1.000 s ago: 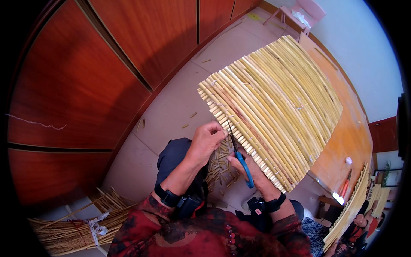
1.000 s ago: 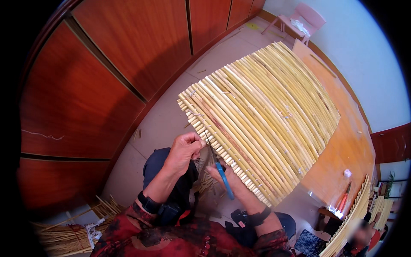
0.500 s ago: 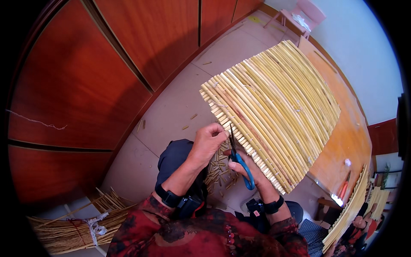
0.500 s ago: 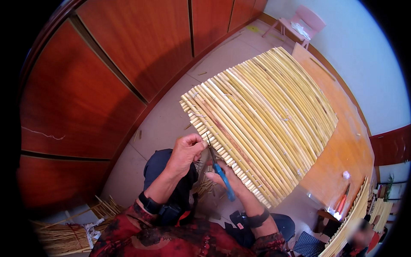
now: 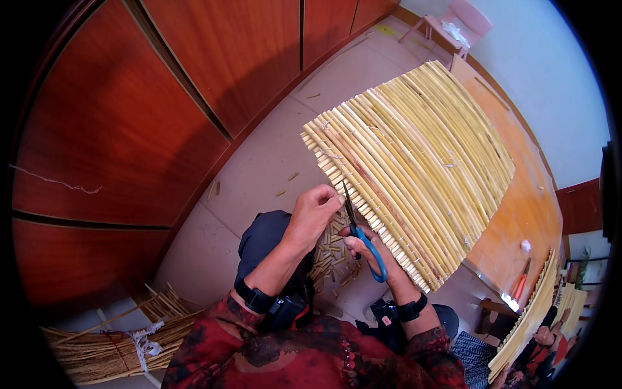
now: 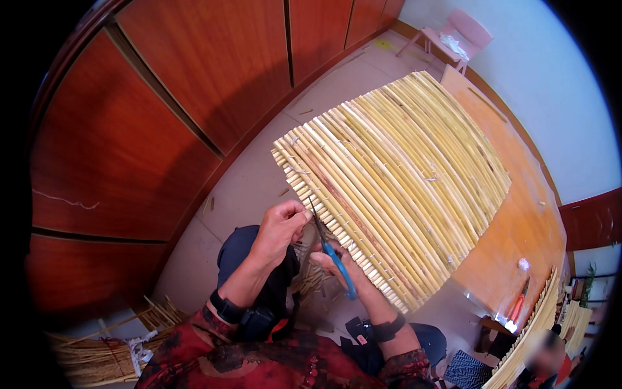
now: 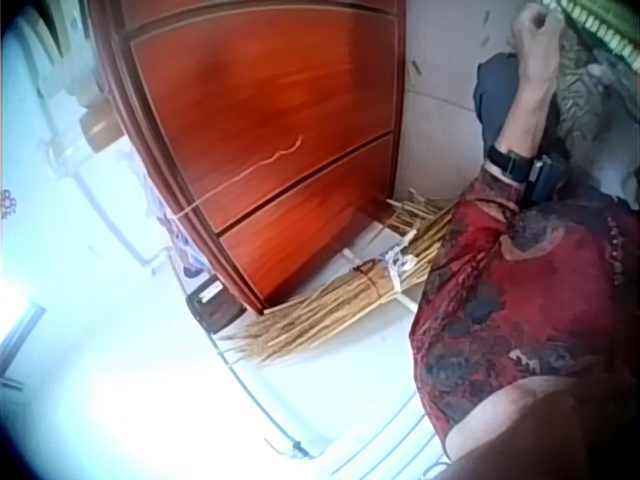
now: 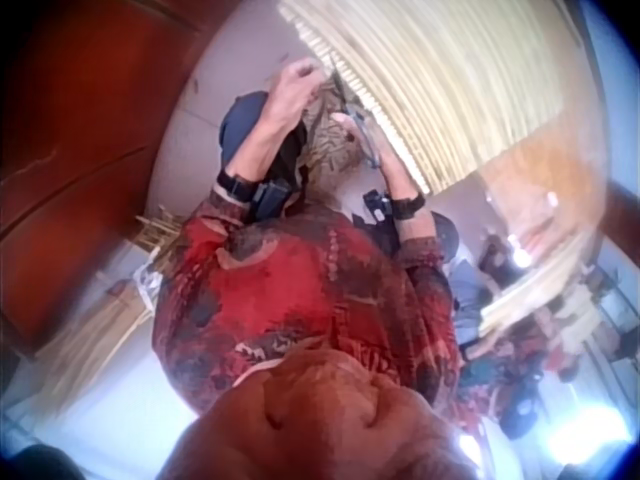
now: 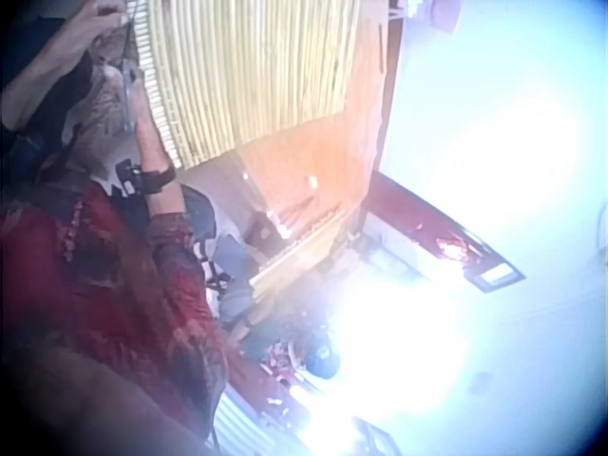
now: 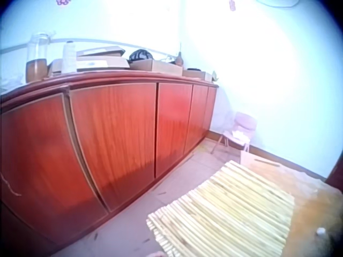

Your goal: The person trims the edges of a reed mat using scissors and secures the reeds by tying them with string.

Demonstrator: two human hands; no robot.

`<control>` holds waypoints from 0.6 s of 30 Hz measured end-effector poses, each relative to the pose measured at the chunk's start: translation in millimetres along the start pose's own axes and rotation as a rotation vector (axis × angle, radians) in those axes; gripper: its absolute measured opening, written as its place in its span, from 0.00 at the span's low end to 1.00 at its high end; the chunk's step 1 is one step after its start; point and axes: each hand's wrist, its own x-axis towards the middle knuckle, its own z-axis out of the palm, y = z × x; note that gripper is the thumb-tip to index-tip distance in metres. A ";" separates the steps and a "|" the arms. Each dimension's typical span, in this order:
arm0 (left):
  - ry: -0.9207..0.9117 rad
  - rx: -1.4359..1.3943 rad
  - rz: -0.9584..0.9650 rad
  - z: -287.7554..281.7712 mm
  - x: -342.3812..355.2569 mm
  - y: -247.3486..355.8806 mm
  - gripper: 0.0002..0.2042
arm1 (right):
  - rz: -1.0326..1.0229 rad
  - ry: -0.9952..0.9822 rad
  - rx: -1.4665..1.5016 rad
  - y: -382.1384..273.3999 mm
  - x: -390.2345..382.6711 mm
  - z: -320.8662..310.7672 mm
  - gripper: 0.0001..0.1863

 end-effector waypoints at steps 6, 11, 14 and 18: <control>0.009 0.004 0.045 -1.9 0.1 -7.4 0.05 | -0.001 0.101 0.082 10.0 3.4 2.7 0.18; 0.015 0.094 0.065 -0.7 1.6 -12.7 0.06 | -0.199 0.141 -0.227 15.8 8.4 -3.7 0.19; 0.003 0.078 0.084 -2.3 1.2 -8.4 0.06 | -0.036 0.080 -0.242 10.3 8.1 -4.1 0.24; -0.011 0.103 0.148 -0.3 3.8 -6.3 0.05 | -0.240 0.147 -0.189 -1.4 3.6 1.9 0.30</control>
